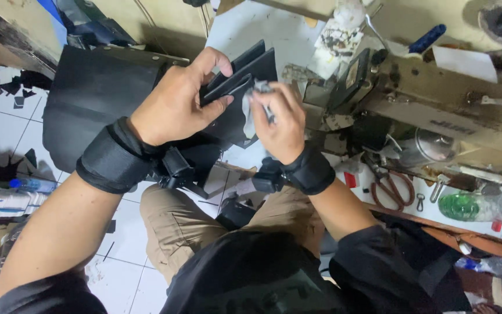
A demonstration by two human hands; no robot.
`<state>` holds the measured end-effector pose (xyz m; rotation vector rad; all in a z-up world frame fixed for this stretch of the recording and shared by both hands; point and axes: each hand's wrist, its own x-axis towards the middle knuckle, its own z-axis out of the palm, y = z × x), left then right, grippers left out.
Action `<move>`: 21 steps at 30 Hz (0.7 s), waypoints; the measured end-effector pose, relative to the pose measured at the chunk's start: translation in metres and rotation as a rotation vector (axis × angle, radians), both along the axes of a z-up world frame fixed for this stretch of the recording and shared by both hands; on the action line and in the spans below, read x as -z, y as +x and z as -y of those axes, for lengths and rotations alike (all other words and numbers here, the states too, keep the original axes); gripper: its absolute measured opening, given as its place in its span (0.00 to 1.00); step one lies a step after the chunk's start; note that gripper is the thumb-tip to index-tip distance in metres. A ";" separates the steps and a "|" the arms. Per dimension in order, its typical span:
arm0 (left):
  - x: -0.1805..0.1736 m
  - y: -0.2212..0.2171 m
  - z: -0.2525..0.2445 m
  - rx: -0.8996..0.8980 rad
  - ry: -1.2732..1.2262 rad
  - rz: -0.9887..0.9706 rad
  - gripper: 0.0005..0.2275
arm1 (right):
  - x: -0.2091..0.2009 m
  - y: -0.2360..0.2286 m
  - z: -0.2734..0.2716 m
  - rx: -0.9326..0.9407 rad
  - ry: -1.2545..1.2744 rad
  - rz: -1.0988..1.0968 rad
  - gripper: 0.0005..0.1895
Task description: The person applies liquid finish or adhesive to the edges and surfaces of leather components using a cloth dabber.
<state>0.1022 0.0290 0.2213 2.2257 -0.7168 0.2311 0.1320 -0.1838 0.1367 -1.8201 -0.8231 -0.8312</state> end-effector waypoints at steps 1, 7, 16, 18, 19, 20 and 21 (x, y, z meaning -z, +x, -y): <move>-0.001 0.001 0.000 -0.007 0.005 -0.006 0.18 | 0.004 0.001 0.000 0.030 -0.038 0.048 0.10; 0.004 0.001 0.002 0.011 0.014 -0.018 0.18 | -0.002 -0.004 0.002 0.009 -0.015 -0.020 0.09; -0.001 0.004 0.007 0.006 0.021 -0.021 0.18 | -0.008 -0.001 0.001 0.011 0.008 -0.036 0.09; 0.000 0.004 0.008 0.007 0.009 -0.026 0.18 | -0.007 -0.001 0.001 -0.003 0.035 -0.042 0.09; 0.001 0.004 0.009 0.009 0.012 -0.019 0.18 | -0.001 -0.001 0.001 0.009 0.032 -0.007 0.09; 0.002 0.004 0.008 0.006 0.015 -0.010 0.18 | 0.005 0.000 0.000 0.016 0.029 0.028 0.10; 0.001 0.005 0.006 -0.001 0.014 0.003 0.18 | 0.008 0.001 0.000 0.008 0.028 0.041 0.10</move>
